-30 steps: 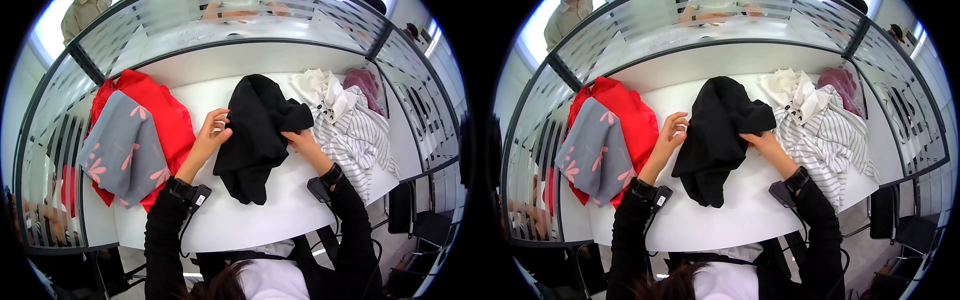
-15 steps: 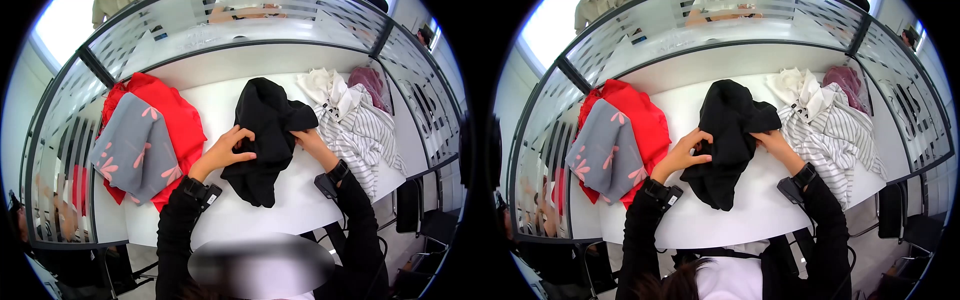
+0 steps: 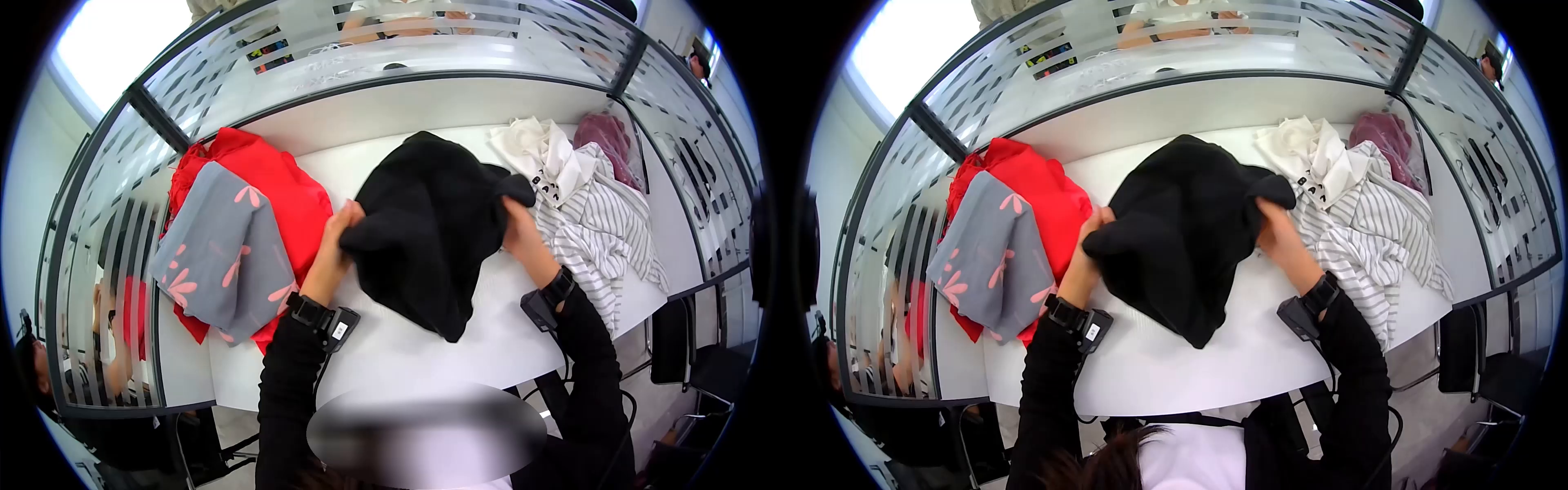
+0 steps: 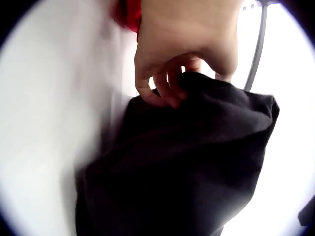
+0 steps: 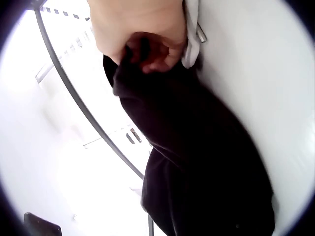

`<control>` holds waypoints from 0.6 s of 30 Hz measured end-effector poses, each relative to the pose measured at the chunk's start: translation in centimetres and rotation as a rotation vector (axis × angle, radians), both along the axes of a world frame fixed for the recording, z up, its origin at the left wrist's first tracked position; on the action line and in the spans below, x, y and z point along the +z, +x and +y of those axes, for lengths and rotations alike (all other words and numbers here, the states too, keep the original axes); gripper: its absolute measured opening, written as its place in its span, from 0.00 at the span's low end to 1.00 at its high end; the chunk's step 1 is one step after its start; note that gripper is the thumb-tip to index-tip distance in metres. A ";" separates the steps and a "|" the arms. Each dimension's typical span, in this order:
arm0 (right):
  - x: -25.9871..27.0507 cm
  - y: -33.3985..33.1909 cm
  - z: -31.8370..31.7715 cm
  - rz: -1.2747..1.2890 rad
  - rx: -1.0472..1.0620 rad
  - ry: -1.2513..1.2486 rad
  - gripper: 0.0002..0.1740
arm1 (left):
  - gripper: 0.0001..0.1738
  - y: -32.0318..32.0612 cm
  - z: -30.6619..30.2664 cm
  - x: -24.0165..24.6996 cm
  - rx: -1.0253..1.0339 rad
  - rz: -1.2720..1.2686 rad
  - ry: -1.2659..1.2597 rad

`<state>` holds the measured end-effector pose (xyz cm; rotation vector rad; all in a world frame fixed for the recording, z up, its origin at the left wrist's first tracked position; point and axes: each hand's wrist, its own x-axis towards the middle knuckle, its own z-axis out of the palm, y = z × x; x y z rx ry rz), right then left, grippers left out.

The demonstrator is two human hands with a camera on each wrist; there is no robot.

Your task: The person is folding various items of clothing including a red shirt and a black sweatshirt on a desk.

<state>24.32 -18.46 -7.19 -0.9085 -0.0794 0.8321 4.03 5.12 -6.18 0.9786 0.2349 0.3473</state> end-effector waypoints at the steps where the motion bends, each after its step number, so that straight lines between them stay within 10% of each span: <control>1: 0.0 0.9 -0.2 0.069 -0.050 -0.012 0.16 | 0.20 0.1 0.6 -0.2 0.010 -0.056 -0.094; 6: -1.5 5.2 -1.2 -0.015 -0.164 0.170 0.18 | 0.18 -0.1 1.8 0.2 0.045 -0.017 -0.046; 18: -0.9 3.1 -0.8 -0.562 0.002 -0.293 0.28 | 0.06 0.1 0.3 0.7 0.174 0.271 0.487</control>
